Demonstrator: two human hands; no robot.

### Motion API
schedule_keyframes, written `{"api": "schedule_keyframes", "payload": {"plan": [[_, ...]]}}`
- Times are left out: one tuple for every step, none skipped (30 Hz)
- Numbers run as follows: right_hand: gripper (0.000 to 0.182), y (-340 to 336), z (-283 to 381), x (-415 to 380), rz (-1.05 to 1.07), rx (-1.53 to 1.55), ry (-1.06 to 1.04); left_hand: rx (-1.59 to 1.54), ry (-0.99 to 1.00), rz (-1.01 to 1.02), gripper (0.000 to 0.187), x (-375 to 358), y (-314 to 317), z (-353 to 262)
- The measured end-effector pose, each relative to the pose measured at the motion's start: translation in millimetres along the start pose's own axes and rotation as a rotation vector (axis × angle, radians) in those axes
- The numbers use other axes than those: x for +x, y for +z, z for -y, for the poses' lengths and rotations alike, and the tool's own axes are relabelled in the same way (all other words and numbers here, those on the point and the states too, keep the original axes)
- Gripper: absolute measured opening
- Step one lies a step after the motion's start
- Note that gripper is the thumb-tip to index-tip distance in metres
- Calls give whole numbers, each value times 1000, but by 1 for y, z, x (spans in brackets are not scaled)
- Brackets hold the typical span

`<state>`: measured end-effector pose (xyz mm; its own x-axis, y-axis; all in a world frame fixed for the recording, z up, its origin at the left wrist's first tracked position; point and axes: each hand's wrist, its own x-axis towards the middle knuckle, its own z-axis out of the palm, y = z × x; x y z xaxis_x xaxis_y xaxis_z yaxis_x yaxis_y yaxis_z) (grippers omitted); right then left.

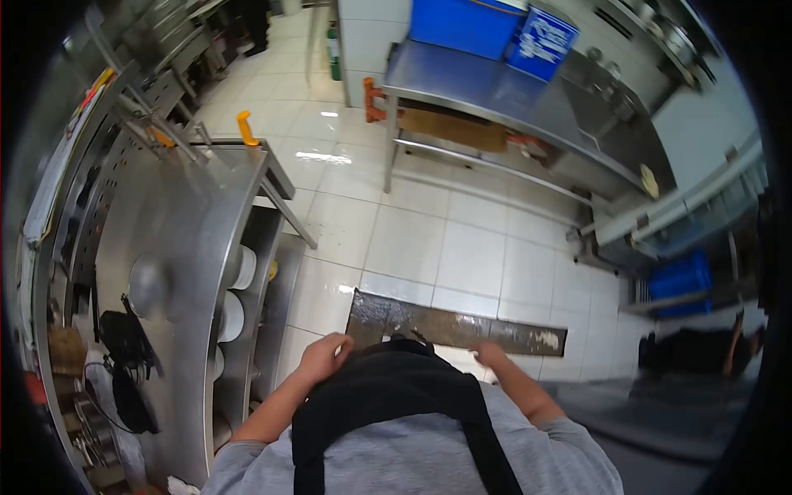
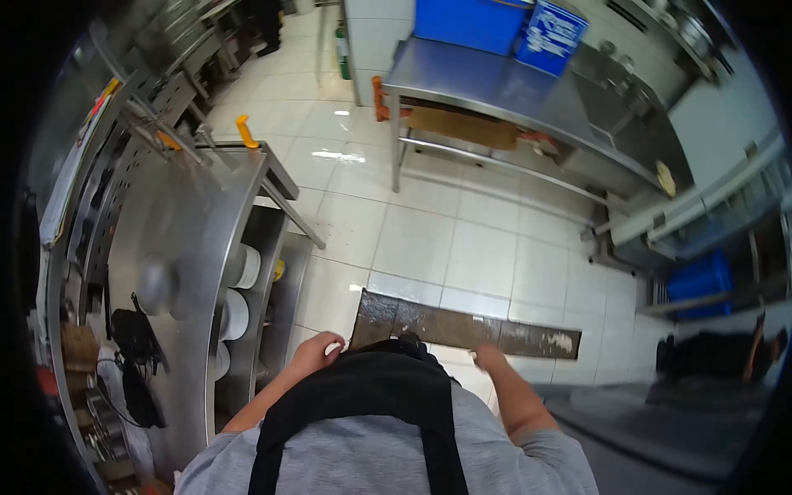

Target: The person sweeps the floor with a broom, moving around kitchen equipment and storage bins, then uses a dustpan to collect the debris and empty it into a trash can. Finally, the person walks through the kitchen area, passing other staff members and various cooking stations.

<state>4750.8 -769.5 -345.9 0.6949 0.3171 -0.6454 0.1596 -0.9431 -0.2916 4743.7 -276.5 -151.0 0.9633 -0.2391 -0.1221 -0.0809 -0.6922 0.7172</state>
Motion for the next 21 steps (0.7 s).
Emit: {"api": "schedule_keyframes", "payload": {"plan": [[29,-71,25,49,-132,68,112,-26,-61,-2,10,6,-15,1],[26,-155,56,83,-196,130,12,-54,-120,-2,10,14,-30,4],[25,-211,68,129,-264,80,-62,-63,-147,-34,10,21,-43,12],[27,-270,92,156,-389,94,-98,-63,-177,-131,10,30,-56,22],[26,-309,101,194,-492,131,-150,-59,-202,-229,10,45,-70,31],[25,-350,124,217,-561,159,-151,-62,-217,-256,10,64,-86,36],[25,-378,139,237,-566,143,-204,-106,-246,-312,10,85,-104,41],[25,-402,153,262,-576,132,-254,-148,-269,-366,10,109,-122,51],[24,-406,159,285,-537,171,-279,-172,-259,-417,11,138,-134,63],[24,-407,157,307,-509,207,-306,-109,-189,-421,11,172,-153,72],[22,-404,161,317,-481,231,-304,-70,-118,-410,11,211,-174,77],[19,-392,156,318,-440,250,-297,-41,-58,-395,11,250,-196,77],[18,-376,142,322,-338,153,-224,17,42,-368,12,290,-222,76],[16,-365,132,317,-318,149,-251,81,147,-342,12,331,-254,73],[16,-375,137,300,-247,190,-262,110,228,-339,13,370,-283,69],[19,-379,130,296,-139,207,-153,143,310,-333,14,406,-312,65],[20,-357,98,307,-188,212,-226,150,310,-343,14,440,-339,60],[22,-361,93,323,-235,220,-299,177,363,-335,14,471,-365,54],[23,-370,82,334,-284,332,-252,206,417,-326,14,498,-389,51],[24,-399,99,327,-334,444,-206,215,419,-335,14,523,-411,50],[22,-449,138,329,-365,611,-154,256,426,-327,13,546,-429,51]]}}
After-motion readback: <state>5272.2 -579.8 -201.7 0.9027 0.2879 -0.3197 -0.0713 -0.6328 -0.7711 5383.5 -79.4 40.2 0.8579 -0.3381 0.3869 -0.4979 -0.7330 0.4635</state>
